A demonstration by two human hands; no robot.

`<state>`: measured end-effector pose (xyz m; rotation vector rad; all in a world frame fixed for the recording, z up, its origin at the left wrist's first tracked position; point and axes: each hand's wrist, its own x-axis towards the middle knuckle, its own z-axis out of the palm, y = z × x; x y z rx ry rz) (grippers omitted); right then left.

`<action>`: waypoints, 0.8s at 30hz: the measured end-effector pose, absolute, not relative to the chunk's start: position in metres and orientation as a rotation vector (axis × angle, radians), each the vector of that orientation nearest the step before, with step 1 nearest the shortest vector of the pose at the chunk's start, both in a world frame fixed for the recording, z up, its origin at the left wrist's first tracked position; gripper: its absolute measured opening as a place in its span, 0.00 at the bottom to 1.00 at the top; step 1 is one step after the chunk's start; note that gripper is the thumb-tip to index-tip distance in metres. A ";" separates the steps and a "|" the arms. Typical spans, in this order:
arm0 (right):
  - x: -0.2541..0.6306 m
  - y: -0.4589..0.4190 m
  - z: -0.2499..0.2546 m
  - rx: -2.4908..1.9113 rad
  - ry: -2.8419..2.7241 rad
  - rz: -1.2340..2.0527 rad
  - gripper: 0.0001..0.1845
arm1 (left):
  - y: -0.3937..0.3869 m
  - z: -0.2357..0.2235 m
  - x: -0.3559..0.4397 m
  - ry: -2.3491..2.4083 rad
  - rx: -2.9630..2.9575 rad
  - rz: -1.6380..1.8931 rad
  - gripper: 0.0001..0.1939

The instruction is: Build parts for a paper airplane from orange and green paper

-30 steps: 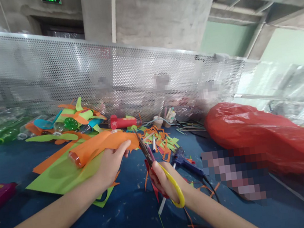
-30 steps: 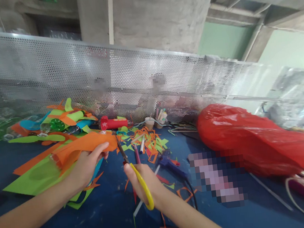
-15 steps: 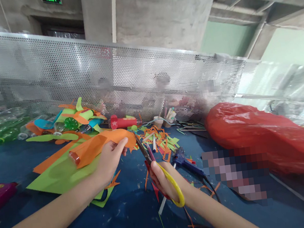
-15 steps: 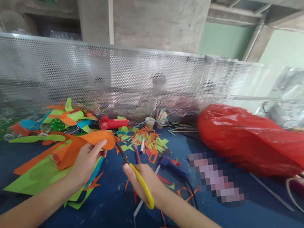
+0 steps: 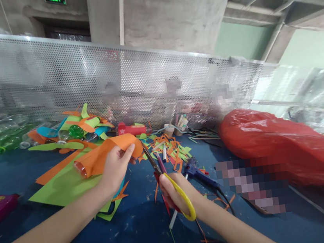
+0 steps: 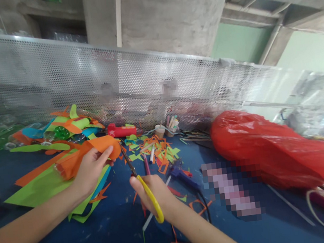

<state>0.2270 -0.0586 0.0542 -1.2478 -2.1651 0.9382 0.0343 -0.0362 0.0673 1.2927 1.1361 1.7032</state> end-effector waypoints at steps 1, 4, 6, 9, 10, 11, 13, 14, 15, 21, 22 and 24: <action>0.227 -0.059 0.053 -1.236 -2.171 0.972 0.39 | -0.037 0.068 0.035 1.144 1.314 1.705 0.15; 0.227 -0.061 0.051 -1.178 -2.184 1.047 0.44 | -0.041 0.071 0.036 1.211 1.387 1.714 0.14; 0.226 -0.062 0.050 -1.140 -2.170 1.078 0.46 | -0.044 0.072 0.037 1.246 1.429 1.720 0.13; 0.227 -0.062 0.048 -1.092 -2.154 1.073 0.43 | -0.049 0.073 0.039 1.217 1.486 1.717 0.13; 0.227 -0.062 0.048 -1.079 -2.158 1.049 0.42 | -0.050 0.073 0.040 1.209 1.505 1.718 0.13; 0.228 -0.061 0.048 -1.066 -2.168 1.015 0.41 | -0.052 0.074 0.041 1.213 1.523 1.720 0.13; 0.229 -0.060 0.048 -1.049 -2.193 0.936 0.39 | -0.054 0.075 0.042 1.233 1.553 1.723 0.12; 0.230 -0.060 0.049 -1.047 -2.206 0.898 0.38 | -0.054 0.075 0.043 1.237 1.561 1.721 0.12; 0.231 -0.060 0.049 -1.051 -2.218 0.866 0.37 | -0.055 0.075 0.044 1.232 1.562 1.715 0.12; 0.232 -0.057 0.048 -1.071 -2.236 0.796 0.37 | -0.056 0.074 0.045 1.192 1.565 1.655 0.14; 0.232 -0.057 0.047 -1.067 -2.233 0.799 0.37 | -0.055 0.074 0.045 1.185 1.569 1.645 0.15; 0.232 -0.056 0.046 -1.058 -2.219 0.817 0.37 | -0.055 0.073 0.045 1.159 1.570 1.638 0.15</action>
